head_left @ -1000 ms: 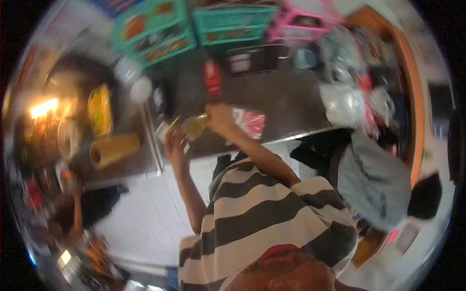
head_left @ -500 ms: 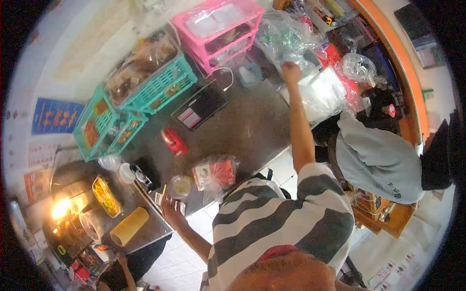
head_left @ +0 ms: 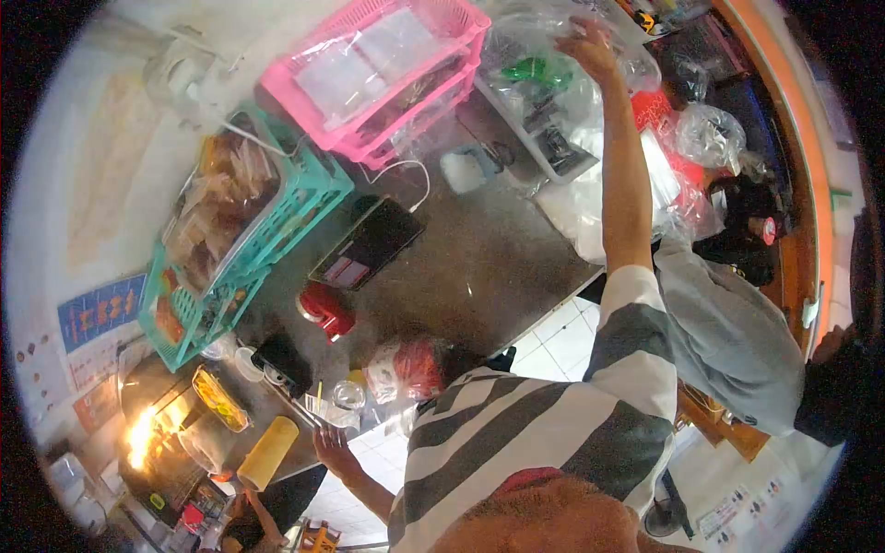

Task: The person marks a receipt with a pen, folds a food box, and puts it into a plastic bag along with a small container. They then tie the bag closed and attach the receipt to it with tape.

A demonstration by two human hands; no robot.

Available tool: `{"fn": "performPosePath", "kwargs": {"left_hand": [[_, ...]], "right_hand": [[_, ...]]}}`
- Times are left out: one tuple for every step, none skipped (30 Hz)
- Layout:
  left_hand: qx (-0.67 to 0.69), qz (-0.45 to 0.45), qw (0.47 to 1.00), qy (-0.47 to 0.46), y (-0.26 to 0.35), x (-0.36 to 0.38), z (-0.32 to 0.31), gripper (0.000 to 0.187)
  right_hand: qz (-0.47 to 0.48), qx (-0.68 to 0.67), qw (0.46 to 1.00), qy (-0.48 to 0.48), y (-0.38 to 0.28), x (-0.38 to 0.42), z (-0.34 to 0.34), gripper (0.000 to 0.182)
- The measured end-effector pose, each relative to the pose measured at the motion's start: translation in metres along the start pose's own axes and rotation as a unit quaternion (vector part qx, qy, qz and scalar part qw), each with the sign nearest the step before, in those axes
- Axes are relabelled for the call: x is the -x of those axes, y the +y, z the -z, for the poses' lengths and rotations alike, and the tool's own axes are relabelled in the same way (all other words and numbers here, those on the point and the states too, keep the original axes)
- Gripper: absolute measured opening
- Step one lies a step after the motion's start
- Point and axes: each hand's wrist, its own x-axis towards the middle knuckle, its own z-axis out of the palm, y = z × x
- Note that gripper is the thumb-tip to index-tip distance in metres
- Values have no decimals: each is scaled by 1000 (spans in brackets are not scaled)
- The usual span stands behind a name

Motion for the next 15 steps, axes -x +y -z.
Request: {"fn": "performPosePath", "kwargs": {"left_hand": [[-2,4,1000,2,0,-1,2,51],[-22,-2,1000,-2,0,1,2,52],[-43,-8,999,-6,0,2,3,53],[-21,-8,1000,10,-3,1,5,55],[-26,-6,1000,13,-1,3,5,55],[-33,-4,999,20,2,4,3,55],[-39,-2,999,26,4,4,0,55],[-40,-3,999,27,8,7,-7,55],[-41,3,999,32,12,12,-16,55],[-41,9,998,39,13,16,-21,55],[-42,10,998,41,9,16,-20,55],[-46,4,998,34,6,15,-16,54],[-50,-3,998,24,6,13,-12,54],[-50,-4,998,23,7,12,-9,54],[-54,-1,998,19,8,12,-8,53]], "right_hand": [[-4,2,1000,-1,12,2,13,38],[10,82,995,-49,27,5,28,43],[5,161,986,-53,45,7,39,41],[1,240,969,-58,65,8,53,40],[-3,316,946,-64,85,9,66,41],[-77,269,959,-37,66,29,55,35],[-113,243,963,-25,50,40,37,33],[-148,218,965,-10,35,52,19,30],[-123,212,969,42,29,55,2,29],[-99,206,969,94,29,54,-4,28],[-100,205,969,92,45,42,4,28],[-47,278,958,58,75,23,22,34],[-21,313,949,42,79,19,20,38],[7,347,937,27,83,15,17,42],[35,381,924,15,92,4,16,40]]}}
